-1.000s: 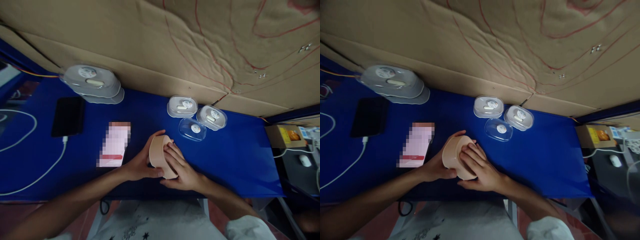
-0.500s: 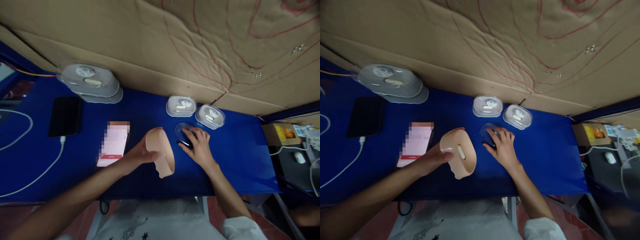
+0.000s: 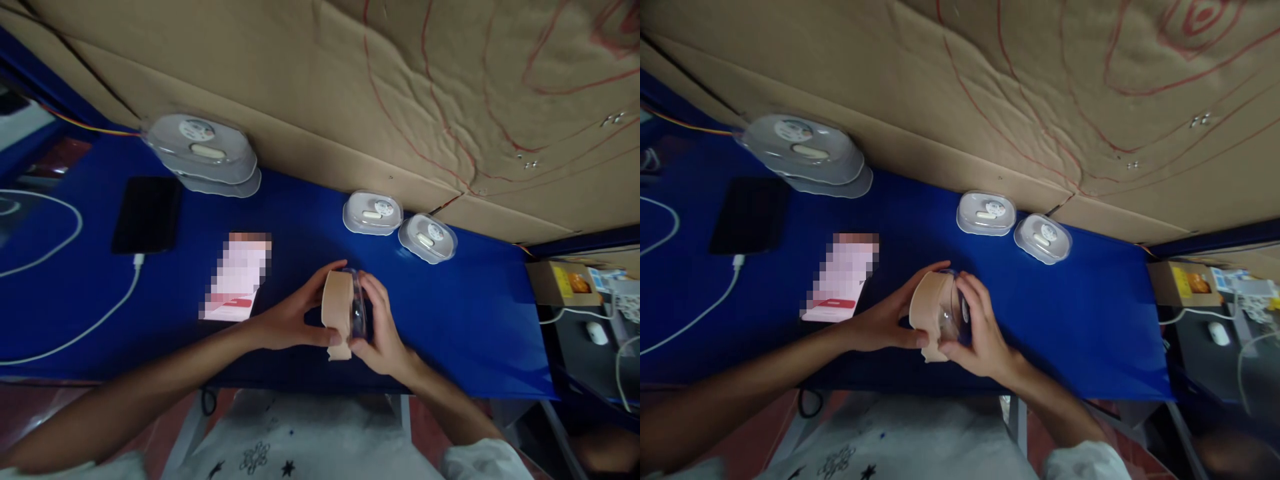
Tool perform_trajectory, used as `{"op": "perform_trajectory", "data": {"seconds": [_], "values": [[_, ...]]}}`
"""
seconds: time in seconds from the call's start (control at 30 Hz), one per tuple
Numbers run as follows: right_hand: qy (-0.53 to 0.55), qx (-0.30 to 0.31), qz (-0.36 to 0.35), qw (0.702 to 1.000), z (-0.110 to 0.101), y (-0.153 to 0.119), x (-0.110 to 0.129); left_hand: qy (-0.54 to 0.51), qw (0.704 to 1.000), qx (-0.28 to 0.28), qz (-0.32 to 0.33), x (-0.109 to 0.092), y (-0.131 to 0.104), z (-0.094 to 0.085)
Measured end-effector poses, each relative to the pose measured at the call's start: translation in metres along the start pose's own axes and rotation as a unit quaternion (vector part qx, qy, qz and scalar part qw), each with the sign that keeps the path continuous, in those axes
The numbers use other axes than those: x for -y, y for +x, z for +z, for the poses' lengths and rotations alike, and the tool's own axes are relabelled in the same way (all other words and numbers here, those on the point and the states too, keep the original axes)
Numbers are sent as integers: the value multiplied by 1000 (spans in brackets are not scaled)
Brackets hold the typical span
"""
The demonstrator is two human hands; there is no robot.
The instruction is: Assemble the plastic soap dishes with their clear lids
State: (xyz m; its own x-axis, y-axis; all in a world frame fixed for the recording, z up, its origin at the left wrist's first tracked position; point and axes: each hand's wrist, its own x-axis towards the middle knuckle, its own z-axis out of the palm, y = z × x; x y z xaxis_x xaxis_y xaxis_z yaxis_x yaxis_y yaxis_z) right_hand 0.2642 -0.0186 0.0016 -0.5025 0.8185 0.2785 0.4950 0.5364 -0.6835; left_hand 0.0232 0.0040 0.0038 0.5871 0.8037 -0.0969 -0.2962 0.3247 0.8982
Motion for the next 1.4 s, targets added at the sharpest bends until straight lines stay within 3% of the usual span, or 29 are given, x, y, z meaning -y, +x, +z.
{"op": "perform_trajectory", "data": {"seconds": [0.13,0.37,0.5,0.67,0.83,0.97,1.1,1.23,1.33,1.4], "values": [[-8,-24,-10,1000,4,-1,1,9,1000,-1,9,1,1,3],[14,-38,20,999,2,-1,5,51,996,-65,36,1,1,10],[33,-21,22,999,7,-3,-1,47,995,-79,31,8,0,11],[54,22,23,998,10,0,-4,76,995,-49,37,15,1,9],[27,52,31,998,-11,7,-3,178,982,-48,45,13,5,3],[-88,87,28,992,-43,-2,-11,321,941,-78,75,8,7,-3],[-192,143,56,969,-75,-28,-24,401,909,-58,97,2,14,5],[-298,131,70,943,-111,-67,-46,558,820,-22,124,-9,52,14],[-383,52,110,916,-142,-101,-79,653,734,-40,181,-19,96,7],[-416,0,144,898,-163,-120,-107,697,690,-63,185,-25,120,-2]]}}
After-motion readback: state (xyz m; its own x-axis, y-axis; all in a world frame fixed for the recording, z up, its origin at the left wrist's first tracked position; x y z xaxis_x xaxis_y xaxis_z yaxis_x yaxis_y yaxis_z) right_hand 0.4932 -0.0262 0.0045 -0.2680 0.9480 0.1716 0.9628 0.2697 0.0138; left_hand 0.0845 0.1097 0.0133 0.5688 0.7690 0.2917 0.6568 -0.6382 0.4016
